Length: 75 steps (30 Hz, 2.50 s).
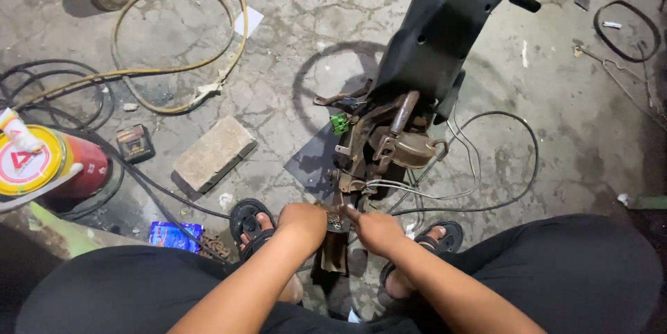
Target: The person scrubs a rusty mechanical component attached to a vehicle frame using a wire brush. They then use a small paintbrush to apply a liquid from a red container onto the same part.
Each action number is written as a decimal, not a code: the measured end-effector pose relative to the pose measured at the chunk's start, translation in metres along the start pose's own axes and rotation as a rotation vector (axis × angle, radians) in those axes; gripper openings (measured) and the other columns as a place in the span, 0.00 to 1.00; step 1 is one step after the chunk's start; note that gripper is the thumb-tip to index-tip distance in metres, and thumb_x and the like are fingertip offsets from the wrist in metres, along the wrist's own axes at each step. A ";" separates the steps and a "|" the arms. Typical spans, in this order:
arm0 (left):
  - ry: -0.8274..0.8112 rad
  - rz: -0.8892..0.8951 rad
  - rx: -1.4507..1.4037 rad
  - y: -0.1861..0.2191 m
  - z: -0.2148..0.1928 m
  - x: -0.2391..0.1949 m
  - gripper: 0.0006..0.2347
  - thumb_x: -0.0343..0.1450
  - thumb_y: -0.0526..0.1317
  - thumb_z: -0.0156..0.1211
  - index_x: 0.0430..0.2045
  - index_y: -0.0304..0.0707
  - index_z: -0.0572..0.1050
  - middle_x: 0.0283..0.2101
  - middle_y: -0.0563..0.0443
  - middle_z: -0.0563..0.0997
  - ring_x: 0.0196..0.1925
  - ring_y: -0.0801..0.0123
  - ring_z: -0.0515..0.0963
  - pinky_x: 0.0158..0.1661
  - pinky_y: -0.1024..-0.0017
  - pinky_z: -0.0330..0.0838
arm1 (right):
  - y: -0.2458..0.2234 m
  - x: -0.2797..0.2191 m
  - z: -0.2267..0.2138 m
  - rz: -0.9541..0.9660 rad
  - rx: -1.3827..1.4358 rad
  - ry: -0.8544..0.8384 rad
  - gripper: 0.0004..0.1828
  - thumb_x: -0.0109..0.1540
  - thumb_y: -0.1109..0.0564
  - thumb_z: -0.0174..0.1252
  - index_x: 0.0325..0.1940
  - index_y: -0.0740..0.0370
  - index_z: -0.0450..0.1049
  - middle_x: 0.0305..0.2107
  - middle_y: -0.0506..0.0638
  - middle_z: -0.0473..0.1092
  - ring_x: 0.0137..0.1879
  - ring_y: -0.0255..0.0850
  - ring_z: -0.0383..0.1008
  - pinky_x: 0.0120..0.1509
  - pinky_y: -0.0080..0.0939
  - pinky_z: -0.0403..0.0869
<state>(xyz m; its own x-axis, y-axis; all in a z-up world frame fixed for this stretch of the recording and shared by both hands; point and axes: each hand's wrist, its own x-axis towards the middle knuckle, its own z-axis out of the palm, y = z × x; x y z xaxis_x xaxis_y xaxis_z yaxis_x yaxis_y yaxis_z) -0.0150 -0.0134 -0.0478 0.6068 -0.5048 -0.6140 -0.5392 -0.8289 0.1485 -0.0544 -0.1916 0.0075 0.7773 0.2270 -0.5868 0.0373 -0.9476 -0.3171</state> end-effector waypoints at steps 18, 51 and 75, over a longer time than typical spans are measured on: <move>-0.017 0.049 0.045 -0.004 -0.014 -0.013 0.08 0.70 0.28 0.53 0.33 0.28 0.82 0.33 0.40 0.84 0.38 0.51 0.84 0.30 0.43 0.77 | 0.009 0.001 0.034 0.029 0.032 -0.038 0.26 0.69 0.54 0.41 0.73 0.50 0.61 0.35 0.66 0.78 0.44 0.63 0.81 0.49 0.65 0.78; 0.022 0.085 -0.142 -0.030 -0.091 -0.062 0.11 0.73 0.29 0.48 0.35 0.24 0.82 0.33 0.31 0.84 0.39 0.43 0.86 0.38 0.48 0.82 | 0.017 0.000 0.004 0.135 0.468 -0.065 0.25 0.70 0.52 0.43 0.71 0.54 0.65 0.51 0.68 0.75 0.56 0.67 0.76 0.55 0.65 0.76; 0.064 0.090 0.007 -0.024 -0.035 -0.020 0.08 0.69 0.27 0.53 0.29 0.32 0.82 0.31 0.40 0.85 0.35 0.51 0.86 0.26 0.46 0.77 | 0.041 0.045 0.009 0.145 0.319 -0.090 0.24 0.65 0.52 0.48 0.64 0.52 0.74 0.49 0.63 0.77 0.58 0.60 0.77 0.62 0.58 0.75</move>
<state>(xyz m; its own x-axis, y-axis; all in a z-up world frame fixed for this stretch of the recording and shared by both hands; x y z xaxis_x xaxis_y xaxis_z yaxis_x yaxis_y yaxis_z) 0.0066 0.0084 -0.0121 0.5919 -0.5917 -0.5473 -0.5974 -0.7779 0.1951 -0.0239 -0.2183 -0.0389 0.7012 0.1277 -0.7015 -0.2783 -0.8568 -0.4342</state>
